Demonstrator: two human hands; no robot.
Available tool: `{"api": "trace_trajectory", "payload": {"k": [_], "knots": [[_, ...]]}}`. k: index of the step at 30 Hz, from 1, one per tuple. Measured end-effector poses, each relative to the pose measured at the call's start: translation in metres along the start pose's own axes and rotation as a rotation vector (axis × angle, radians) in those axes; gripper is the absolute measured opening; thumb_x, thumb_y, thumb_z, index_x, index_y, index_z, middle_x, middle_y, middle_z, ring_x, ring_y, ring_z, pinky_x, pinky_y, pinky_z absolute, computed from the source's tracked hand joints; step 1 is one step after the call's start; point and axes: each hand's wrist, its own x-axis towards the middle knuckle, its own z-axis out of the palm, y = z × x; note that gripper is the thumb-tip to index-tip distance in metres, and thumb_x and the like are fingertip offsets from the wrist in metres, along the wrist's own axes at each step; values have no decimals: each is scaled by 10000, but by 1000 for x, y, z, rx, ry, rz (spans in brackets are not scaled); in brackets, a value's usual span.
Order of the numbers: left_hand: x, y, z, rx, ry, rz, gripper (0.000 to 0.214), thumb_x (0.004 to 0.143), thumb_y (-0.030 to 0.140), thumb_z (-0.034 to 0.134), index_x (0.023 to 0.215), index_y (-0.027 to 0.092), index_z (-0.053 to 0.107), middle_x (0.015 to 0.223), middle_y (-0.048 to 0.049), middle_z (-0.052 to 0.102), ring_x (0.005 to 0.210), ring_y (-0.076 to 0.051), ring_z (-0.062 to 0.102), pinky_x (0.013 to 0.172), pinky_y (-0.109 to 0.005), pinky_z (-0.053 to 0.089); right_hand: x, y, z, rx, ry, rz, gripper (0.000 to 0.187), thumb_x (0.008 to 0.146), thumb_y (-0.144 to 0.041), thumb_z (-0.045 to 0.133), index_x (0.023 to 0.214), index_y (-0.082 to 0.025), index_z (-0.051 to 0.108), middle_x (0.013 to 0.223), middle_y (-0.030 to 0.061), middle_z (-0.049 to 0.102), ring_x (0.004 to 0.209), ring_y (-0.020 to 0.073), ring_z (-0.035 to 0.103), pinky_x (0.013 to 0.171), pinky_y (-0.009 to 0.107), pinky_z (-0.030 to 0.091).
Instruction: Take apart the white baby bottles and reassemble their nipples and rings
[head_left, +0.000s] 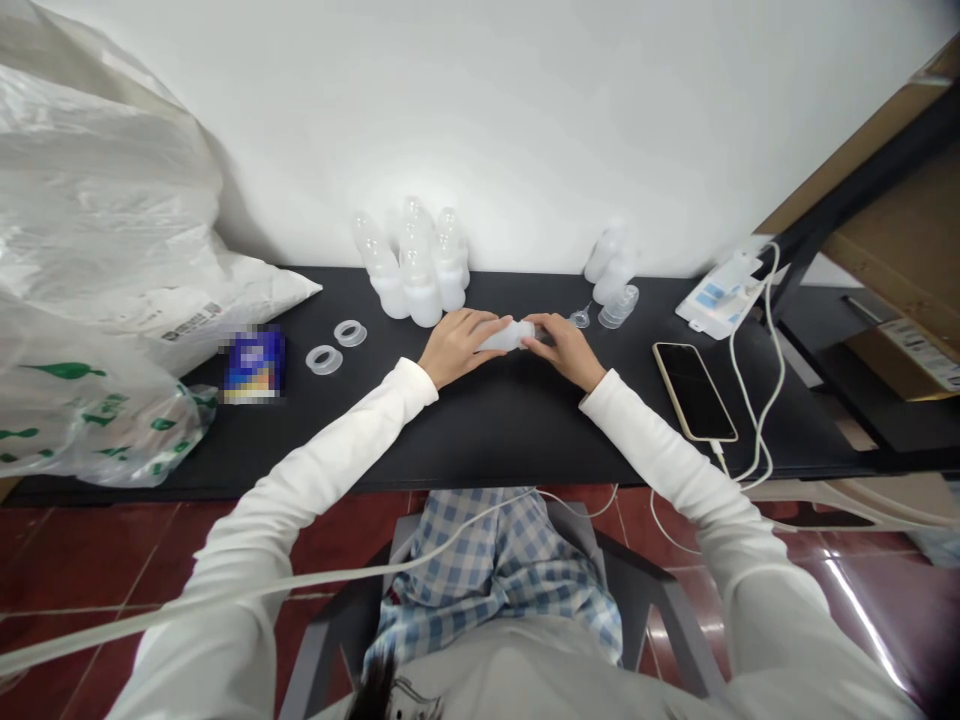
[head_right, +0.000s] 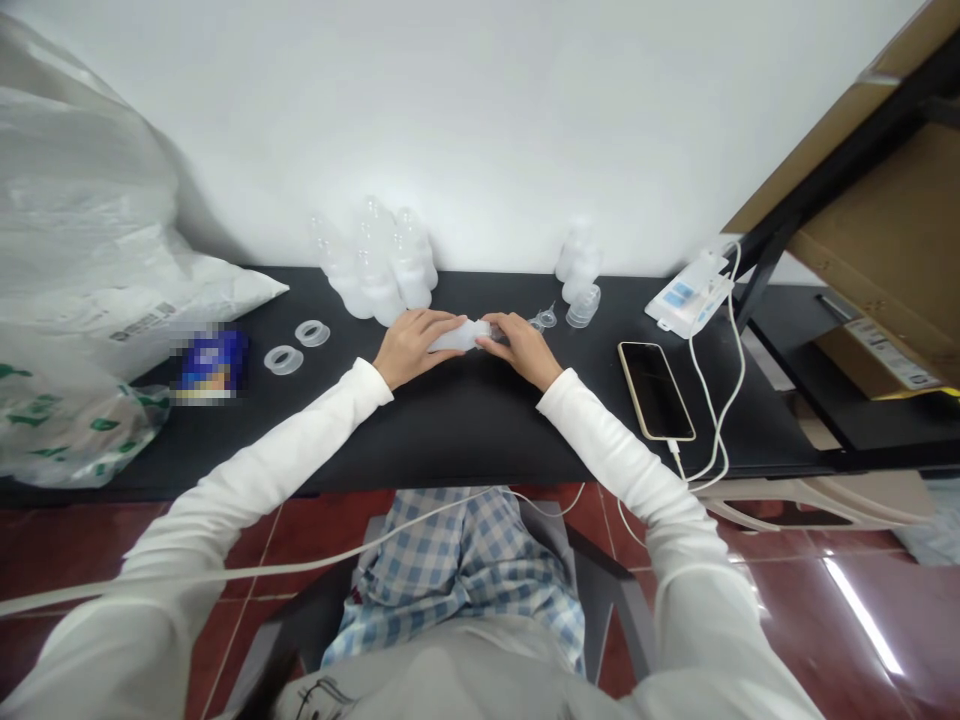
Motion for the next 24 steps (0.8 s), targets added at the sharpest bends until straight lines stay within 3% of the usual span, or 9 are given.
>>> {"api": "trace_trajectory", "payload": {"k": [3,7,10,13,16,20,24], "knots": [[-2,1,6,140,56,88,301,975,284,566,1258,310,667,1239,-95,722,1175,-258,656,1020,-487,512,2,-11,8,-59,82,113,603,1002,-661,264,844,-223,646,712,43,651,699,195,620,714,325,481],[-1,2,9,141,62,81,280,982,243,542,1183,379,681,1229,-47,726,1193,-246,653,1071,-540,485,7,-25,7,-65,118,331,684,1002,-656,233,559,-225,526,476,18,498,548,184,555,638,331,427],[1,3,10,152,49,72,218,977,286,558,1123,378,693,1194,-32,738,1192,-246,656,1069,-554,498,11,-29,2,113,-7,484,712,1008,-632,219,488,-233,497,402,24,467,472,184,523,579,349,435],[1,5,12,158,43,83,201,969,296,577,1107,379,697,1183,-20,743,1207,-244,653,1069,-553,509,11,-29,-2,210,-119,497,747,1007,-653,181,470,-239,495,374,35,460,419,172,491,554,359,457],[-2,3,12,150,69,86,262,966,259,578,1164,390,689,1215,-29,735,1210,-250,653,1066,-540,505,8,-29,-6,94,-31,374,769,994,-693,143,545,-226,557,436,26,505,488,173,547,628,353,491],[-7,-4,11,235,157,71,325,958,365,595,1265,289,671,1197,-104,736,1112,-270,691,937,-441,557,5,-17,-23,-221,281,143,591,1029,-583,199,925,-229,661,874,81,662,882,237,644,872,411,505],[-10,-9,12,254,231,13,518,926,538,602,1302,185,644,1066,-137,748,940,-251,719,814,-358,563,8,14,-47,-535,481,234,443,1000,-505,366,1217,-188,585,1216,178,557,1149,332,550,993,534,446]]}}
